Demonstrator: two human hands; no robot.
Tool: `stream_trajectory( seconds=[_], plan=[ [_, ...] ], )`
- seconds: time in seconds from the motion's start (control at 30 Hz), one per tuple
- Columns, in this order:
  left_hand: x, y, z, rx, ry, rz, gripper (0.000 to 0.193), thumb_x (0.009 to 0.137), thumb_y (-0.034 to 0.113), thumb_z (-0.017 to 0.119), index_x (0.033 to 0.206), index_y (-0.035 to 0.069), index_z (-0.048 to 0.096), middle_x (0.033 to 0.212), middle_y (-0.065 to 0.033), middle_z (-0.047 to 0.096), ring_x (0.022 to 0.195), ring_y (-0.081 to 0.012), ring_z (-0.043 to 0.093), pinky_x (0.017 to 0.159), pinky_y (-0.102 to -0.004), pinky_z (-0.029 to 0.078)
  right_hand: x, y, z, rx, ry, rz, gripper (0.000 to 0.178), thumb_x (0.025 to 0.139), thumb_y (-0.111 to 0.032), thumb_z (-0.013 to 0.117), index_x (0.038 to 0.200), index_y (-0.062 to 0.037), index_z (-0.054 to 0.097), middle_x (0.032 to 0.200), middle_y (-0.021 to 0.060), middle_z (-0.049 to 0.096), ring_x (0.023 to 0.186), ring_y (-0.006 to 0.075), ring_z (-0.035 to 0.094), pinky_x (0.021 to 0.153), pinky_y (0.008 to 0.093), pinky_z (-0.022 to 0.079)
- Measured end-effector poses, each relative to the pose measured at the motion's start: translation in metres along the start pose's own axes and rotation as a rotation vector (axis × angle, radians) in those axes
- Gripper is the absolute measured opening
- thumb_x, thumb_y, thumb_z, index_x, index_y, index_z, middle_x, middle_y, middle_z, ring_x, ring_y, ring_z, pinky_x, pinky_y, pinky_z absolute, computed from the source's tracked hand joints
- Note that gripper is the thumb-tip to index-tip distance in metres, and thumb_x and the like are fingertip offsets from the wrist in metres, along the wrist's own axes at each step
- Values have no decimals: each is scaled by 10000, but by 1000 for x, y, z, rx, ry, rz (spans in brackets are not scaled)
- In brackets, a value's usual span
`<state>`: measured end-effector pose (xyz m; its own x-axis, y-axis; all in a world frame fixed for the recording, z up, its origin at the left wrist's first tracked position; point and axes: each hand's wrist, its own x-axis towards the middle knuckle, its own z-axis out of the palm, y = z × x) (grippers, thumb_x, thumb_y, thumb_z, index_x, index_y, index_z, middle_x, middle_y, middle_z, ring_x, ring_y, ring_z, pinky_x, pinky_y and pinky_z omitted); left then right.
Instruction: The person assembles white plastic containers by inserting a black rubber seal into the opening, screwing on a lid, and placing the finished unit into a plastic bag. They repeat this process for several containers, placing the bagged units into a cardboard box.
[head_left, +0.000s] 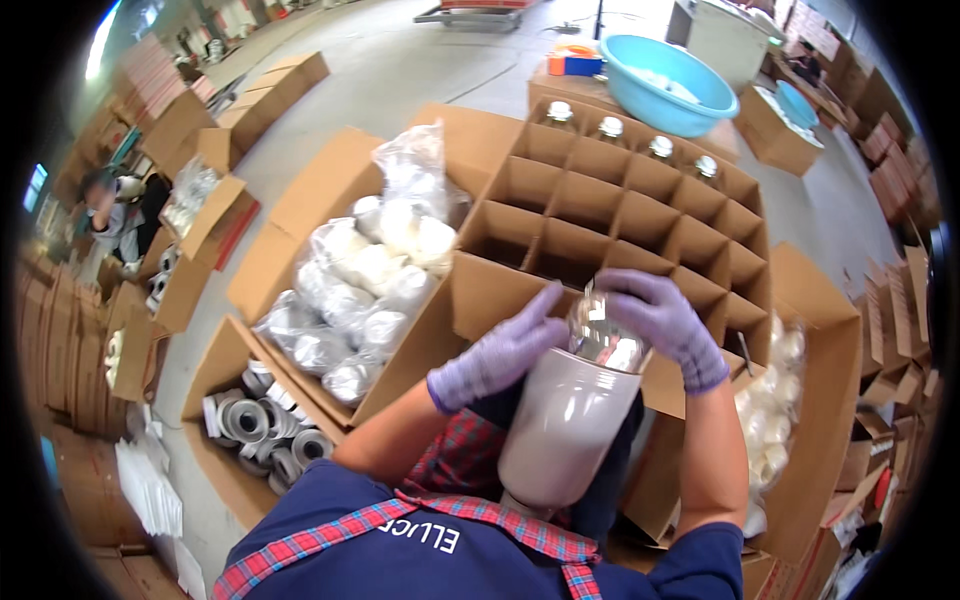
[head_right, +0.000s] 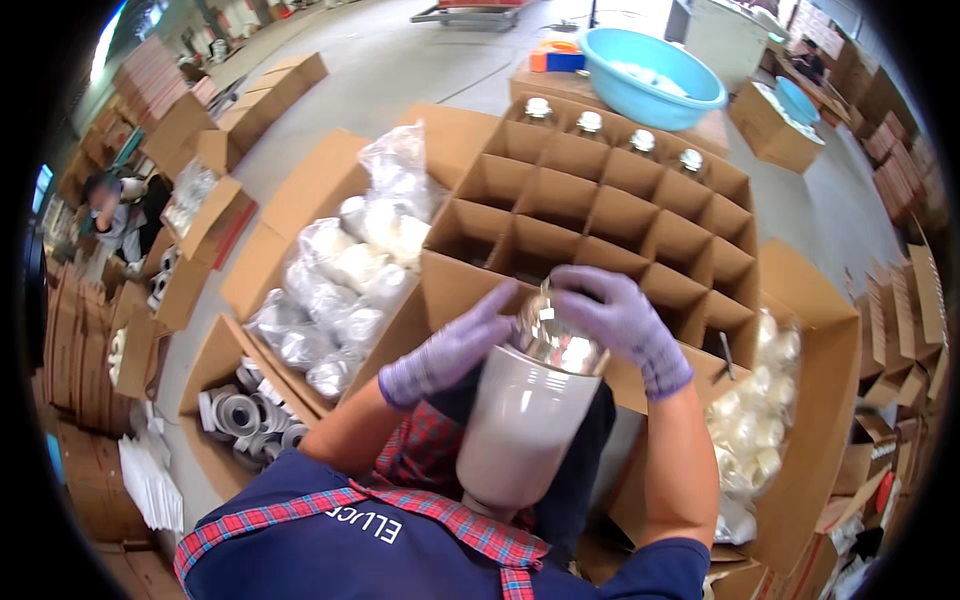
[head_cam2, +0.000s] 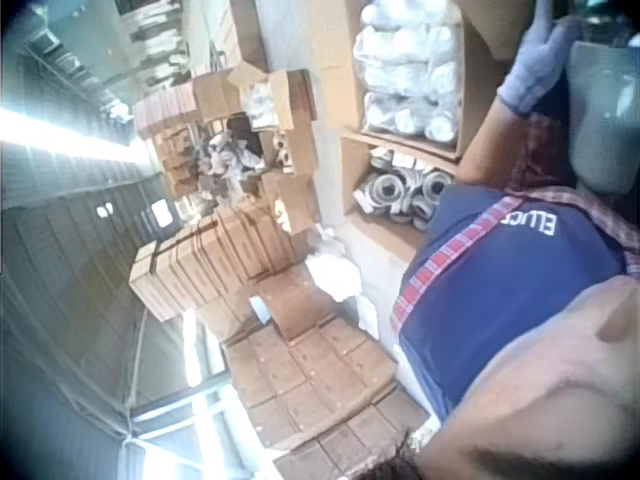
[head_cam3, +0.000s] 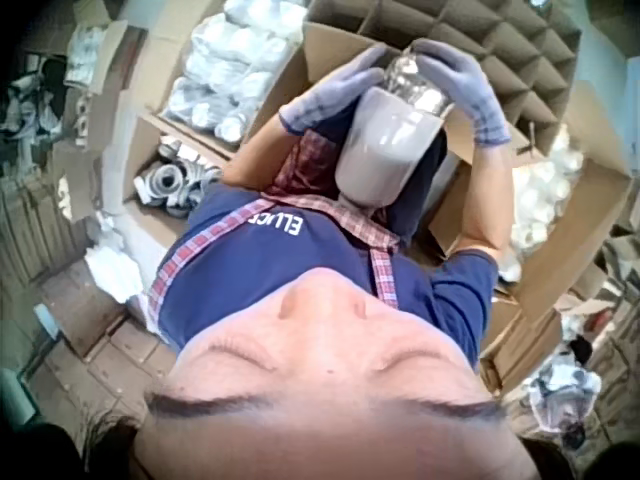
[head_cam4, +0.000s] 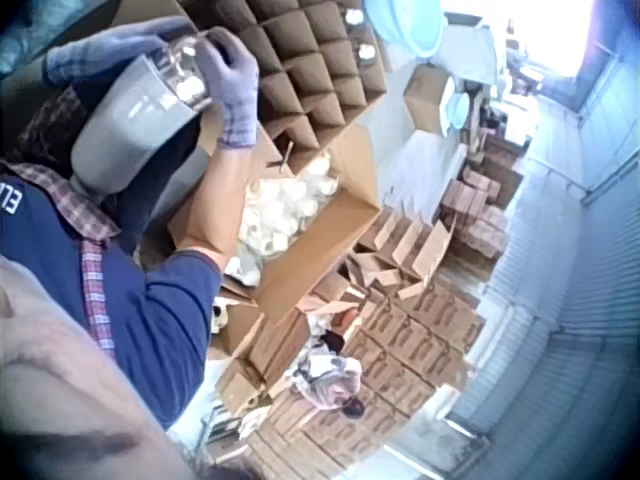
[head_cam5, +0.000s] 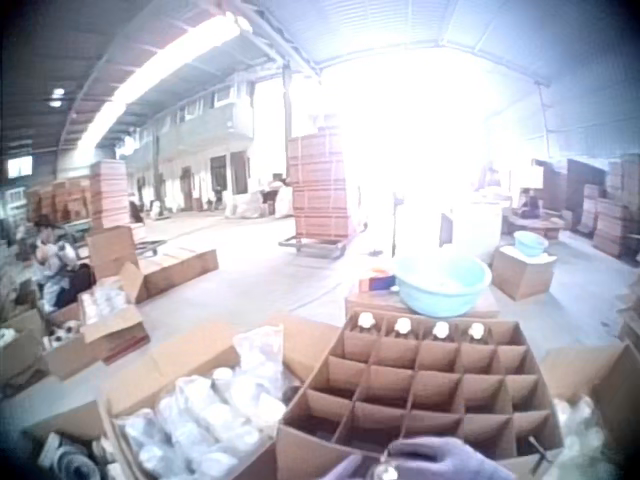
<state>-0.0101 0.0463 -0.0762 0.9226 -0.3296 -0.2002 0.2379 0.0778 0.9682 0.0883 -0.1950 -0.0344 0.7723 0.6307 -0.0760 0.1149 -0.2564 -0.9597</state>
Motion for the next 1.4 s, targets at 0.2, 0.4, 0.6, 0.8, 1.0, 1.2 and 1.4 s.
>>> stream_trajectory(
  seconds=[0.2,0.4,0.6,0.8,1.0,1.2,1.4],
  plan=[
    [-68,-40,50,536,1,391,1054,879,331,764,1555,-118,91,1613,-347,149,1525,-439,164,1240,-409,169,-47,4,36,-147,-163,94,388,932,-274,699,1213,-7,673,1161,155,706,1094,254,664,980,332,503],
    [-111,-53,39,469,-370,308,976,797,290,844,1542,-37,305,1580,-304,288,1481,-424,305,1198,-436,289,-208,34,14,336,252,438,469,933,-148,634,1358,30,549,1246,120,648,1156,195,608,1020,324,478],
    [-135,-65,27,317,-280,10,731,796,316,828,1386,2,532,1301,-214,617,1140,-327,654,982,-385,520,-373,150,138,946,921,582,552,961,-255,608,1428,13,487,1297,128,624,1166,203,605,1015,334,489],
    [-95,-61,2,110,-229,-415,163,890,108,640,1025,19,653,934,-130,689,914,-296,699,803,-341,546,-389,173,173,931,959,500,562,962,-257,611,1439,7,474,1321,130,606,1192,211,587,1033,342,474],
    [-123,1,39,1054,-357,497,916,790,367,829,1484,-36,387,1418,-282,482,1282,-415,541,1086,-443,431,-374,183,161,878,891,492,572,963,-260,614,1449,1,461,1345,132,587,1218,220,568,1050,351,460],
    [-106,-28,84,147,-260,664,1077,769,365,859,1553,-61,256,1540,-264,354,1404,-376,415,1137,-431,364,-365,184,154,823,837,494,583,964,-262,616,1460,-5,448,1369,133,569,1244,228,550,1067,359,445],
    [-94,49,90,252,-144,873,776,694,217,888,1339,-3,517,1270,-194,595,1153,-350,630,1011,-417,506,-318,187,161,787,825,464,594,966,-264,619,1471,-11,435,1393,135,550,1270,237,532,1084,368,431]
  ],
)
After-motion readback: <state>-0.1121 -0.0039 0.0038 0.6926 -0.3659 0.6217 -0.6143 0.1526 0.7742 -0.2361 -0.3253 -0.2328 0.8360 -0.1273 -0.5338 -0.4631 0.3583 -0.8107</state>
